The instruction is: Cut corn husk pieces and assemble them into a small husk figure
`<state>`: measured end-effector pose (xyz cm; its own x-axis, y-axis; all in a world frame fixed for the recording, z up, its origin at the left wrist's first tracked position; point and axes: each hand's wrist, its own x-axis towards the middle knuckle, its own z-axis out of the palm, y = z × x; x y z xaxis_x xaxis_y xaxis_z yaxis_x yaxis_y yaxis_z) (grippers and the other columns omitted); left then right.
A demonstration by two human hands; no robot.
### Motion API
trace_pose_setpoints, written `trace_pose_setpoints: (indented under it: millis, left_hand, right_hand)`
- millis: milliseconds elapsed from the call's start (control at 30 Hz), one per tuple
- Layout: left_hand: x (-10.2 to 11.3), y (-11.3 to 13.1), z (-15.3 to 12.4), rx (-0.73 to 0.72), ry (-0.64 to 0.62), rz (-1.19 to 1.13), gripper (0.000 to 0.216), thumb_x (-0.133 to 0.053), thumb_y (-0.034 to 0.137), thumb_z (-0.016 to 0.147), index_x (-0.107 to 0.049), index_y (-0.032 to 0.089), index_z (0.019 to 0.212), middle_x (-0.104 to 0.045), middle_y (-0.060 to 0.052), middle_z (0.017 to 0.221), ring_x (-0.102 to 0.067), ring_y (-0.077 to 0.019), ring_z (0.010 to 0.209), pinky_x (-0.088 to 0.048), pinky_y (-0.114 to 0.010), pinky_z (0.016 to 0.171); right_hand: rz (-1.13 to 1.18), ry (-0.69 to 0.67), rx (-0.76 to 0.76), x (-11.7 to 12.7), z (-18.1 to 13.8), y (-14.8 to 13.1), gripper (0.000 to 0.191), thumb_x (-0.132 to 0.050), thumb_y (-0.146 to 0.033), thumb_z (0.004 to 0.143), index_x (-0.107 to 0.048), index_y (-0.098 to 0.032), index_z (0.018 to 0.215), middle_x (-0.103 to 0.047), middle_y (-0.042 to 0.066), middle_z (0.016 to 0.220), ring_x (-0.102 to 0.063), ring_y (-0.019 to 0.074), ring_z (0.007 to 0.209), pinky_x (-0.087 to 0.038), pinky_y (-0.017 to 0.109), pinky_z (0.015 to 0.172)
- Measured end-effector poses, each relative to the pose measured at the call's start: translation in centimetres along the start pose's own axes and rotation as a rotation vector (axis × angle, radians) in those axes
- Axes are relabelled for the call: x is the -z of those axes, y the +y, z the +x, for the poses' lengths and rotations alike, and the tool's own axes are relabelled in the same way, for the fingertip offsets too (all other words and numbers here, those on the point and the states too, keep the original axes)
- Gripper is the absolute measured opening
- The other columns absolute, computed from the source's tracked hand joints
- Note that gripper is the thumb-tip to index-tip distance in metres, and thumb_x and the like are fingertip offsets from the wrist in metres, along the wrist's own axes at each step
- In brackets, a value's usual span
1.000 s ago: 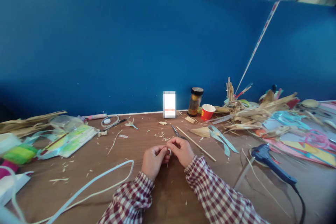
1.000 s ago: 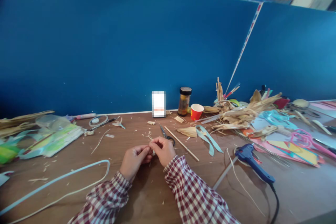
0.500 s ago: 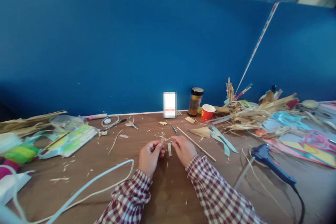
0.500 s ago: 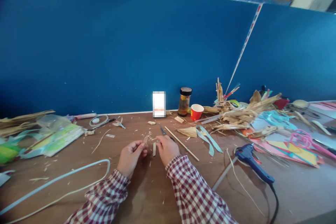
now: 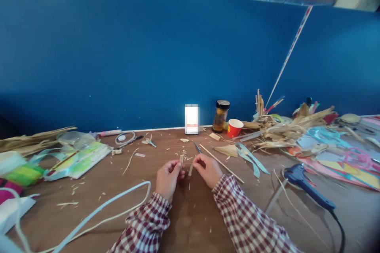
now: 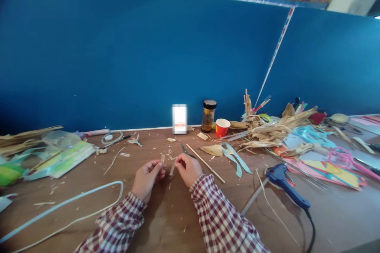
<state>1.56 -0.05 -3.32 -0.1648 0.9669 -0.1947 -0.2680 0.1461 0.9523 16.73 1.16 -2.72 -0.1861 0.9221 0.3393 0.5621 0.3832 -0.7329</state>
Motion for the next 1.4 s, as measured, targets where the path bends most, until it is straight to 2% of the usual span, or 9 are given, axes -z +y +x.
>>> trace_pose_setpoints:
  millis: [100,167,300,433,600,800,1400]
  left_hand:
    - [0.0,0.0,0.0,0.017,-0.024,-0.020,0.031,-0.069,0.032,0.060,-0.060,0.011,0.082,-0.066,-0.004,0.070,-0.056,-0.0068,0.049,-0.049,-0.018,0.050]
    - [0.0,-0.1,-0.1,0.008,-0.044,-0.016,0.031,-0.069,0.033,0.060,-0.061,0.011,0.080,-0.064,-0.001,0.063,-0.054,-0.0065,0.047,-0.047,-0.017,0.047]
    - [-0.2,-0.4,-0.2,-0.015,-0.068,0.064,0.030,-0.068,0.035,0.060,-0.061,0.012,0.077,-0.056,0.004,0.048,-0.049,-0.0058,0.040,-0.042,-0.016,0.040]
    - [-0.5,-0.5,-0.4,-0.020,-0.104,0.139,0.030,-0.066,0.036,0.061,-0.061,0.011,0.077,-0.055,0.004,0.046,-0.046,-0.0057,0.035,-0.038,-0.016,0.036]
    - [-0.5,-0.6,-0.5,-0.057,-0.137,0.196,0.031,-0.064,0.038,0.062,-0.062,0.011,0.077,-0.055,0.004,0.046,-0.044,-0.0051,0.033,-0.034,-0.015,0.034]
    - [-0.5,-0.6,-0.6,-0.057,-0.136,0.236,0.030,-0.063,0.038,0.063,-0.062,0.012,0.076,-0.055,0.003,0.047,-0.044,-0.0054,0.032,-0.034,-0.016,0.033]
    - [-0.5,-0.6,-0.7,-0.073,-0.167,0.220,0.034,-0.063,0.041,0.062,-0.063,0.011,0.077,-0.053,0.004,0.047,-0.042,-0.0048,0.032,-0.032,-0.016,0.033]
  right_hand:
    - [0.192,-0.046,0.022,0.3,0.0,-0.8,0.007,-0.048,-0.020,0.077,-0.054,-0.019,0.075,-0.054,-0.003,0.067,-0.050,0.0104,0.062,-0.040,0.021,0.059]
    - [0.260,-0.061,0.018,0.3,-0.1,-1.4,0.006,-0.048,-0.021,0.077,-0.054,-0.018,0.076,-0.055,-0.003,0.068,-0.050,0.0104,0.062,-0.040,0.021,0.059]
    - [0.307,-0.042,-0.018,-0.1,-0.3,-2.0,0.005,-0.051,-0.021,0.075,-0.054,-0.018,0.076,-0.056,-0.002,0.068,-0.051,0.0104,0.062,-0.041,0.022,0.059]
    - [0.350,0.011,-0.111,-0.5,-0.2,-1.9,0.011,-0.054,-0.022,0.072,-0.049,-0.018,0.082,-0.058,-0.003,0.065,-0.054,0.0108,0.059,-0.043,0.023,0.059]
    - [0.362,0.013,-0.158,-0.5,-0.2,-1.9,0.010,-0.056,-0.023,0.071,-0.049,-0.018,0.077,-0.061,-0.001,0.067,-0.058,0.0124,0.062,-0.044,0.024,0.058]
    - [0.341,0.050,-0.176,-0.6,-0.2,-1.8,0.019,-0.058,-0.025,0.069,-0.044,-0.020,0.082,-0.061,-0.003,0.062,-0.055,0.0116,0.052,-0.043,0.023,0.052]
    - [0.285,0.029,-0.136,-1.0,-0.2,-1.1,0.023,-0.055,-0.024,0.072,-0.053,-0.017,0.094,-0.062,-0.001,0.068,-0.057,0.0120,0.060,-0.047,0.025,0.060]
